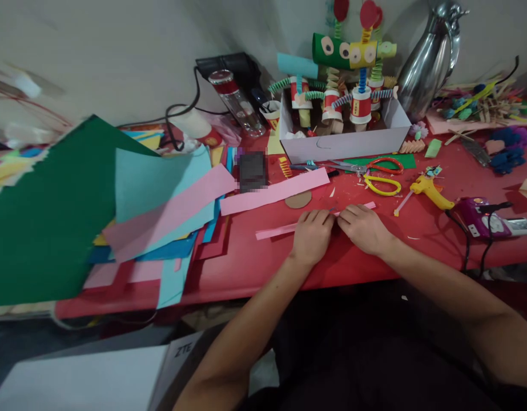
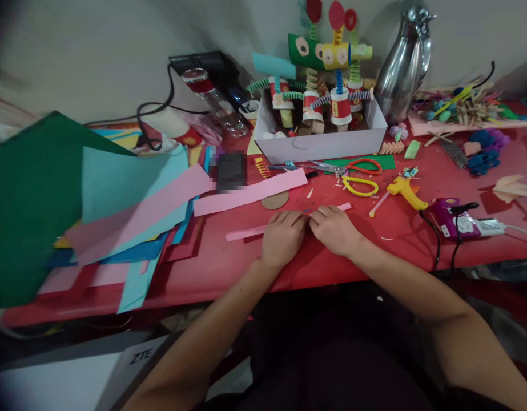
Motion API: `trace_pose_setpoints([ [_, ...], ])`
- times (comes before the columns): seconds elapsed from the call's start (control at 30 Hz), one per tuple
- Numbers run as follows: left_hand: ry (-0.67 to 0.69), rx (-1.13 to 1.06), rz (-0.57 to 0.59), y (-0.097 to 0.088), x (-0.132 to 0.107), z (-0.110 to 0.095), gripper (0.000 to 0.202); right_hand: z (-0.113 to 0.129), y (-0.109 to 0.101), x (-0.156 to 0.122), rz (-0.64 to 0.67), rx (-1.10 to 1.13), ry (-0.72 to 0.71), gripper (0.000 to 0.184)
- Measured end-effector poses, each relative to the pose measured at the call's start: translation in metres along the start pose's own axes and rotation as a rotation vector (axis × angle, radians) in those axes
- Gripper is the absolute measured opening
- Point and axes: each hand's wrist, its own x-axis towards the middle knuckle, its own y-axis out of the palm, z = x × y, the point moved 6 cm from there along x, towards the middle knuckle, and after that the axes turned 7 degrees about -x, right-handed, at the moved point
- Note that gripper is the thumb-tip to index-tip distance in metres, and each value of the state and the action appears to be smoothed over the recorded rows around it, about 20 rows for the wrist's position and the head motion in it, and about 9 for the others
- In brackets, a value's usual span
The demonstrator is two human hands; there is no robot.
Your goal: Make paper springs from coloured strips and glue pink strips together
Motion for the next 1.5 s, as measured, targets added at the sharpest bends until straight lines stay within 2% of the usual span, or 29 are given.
trace_pose_setpoints([
  [0.13,-0.136,-0.022,0.0,-0.002,-0.01,0.017,0.023,-0.007,0.004,0.0,-0.002,0.016,0.009,0.021],
  [0.2,-0.157,0.003,-0.002,-0.004,-0.017,0.02,0.024,-0.01,0.005,-0.001,-0.016,0.02,0.025,0.021],
  [0.43,-0.032,0.112,-0.002,-0.006,-0.028,0.005,0.024,-0.01,0.006,0.002,-0.086,0.066,0.038,0.022],
  [0.57,-0.067,0.085,0.023,-0.003,-0.026,0.007,0.024,-0.009,0.009,0.008,-0.076,0.077,0.037,0.02],
  [0.77,-0.167,0.028,-0.026,-0.004,-0.031,0.02,0.023,-0.009,0.013,0.013,-0.069,0.122,0.034,0.021],
  [0.87,-0.139,0.056,0.0,-0.004,-0.032,0.017,0.023,-0.009,0.011,0.014,-0.077,0.132,0.042,0.022],
  [1.07,-0.024,0.149,0.09,-0.005,-0.028,0.002,0.033,-0.002,0.009,0.022,0.024,0.116,0.019,0.019],
  [1.23,-0.031,0.17,0.122,-0.006,-0.028,0.002,0.034,0.003,0.011,0.022,0.009,0.065,-0.059,0.02],
  [1.33,-0.063,0.126,0.116,-0.009,-0.038,0.006,0.033,0.004,0.014,0.019,-0.031,0.049,-0.105,0.021],
  [1.5,-0.095,0.098,0.029,-0.021,-0.067,0.013,0.033,0.005,0.013,0.017,-0.065,0.05,-0.144,0.023],
])
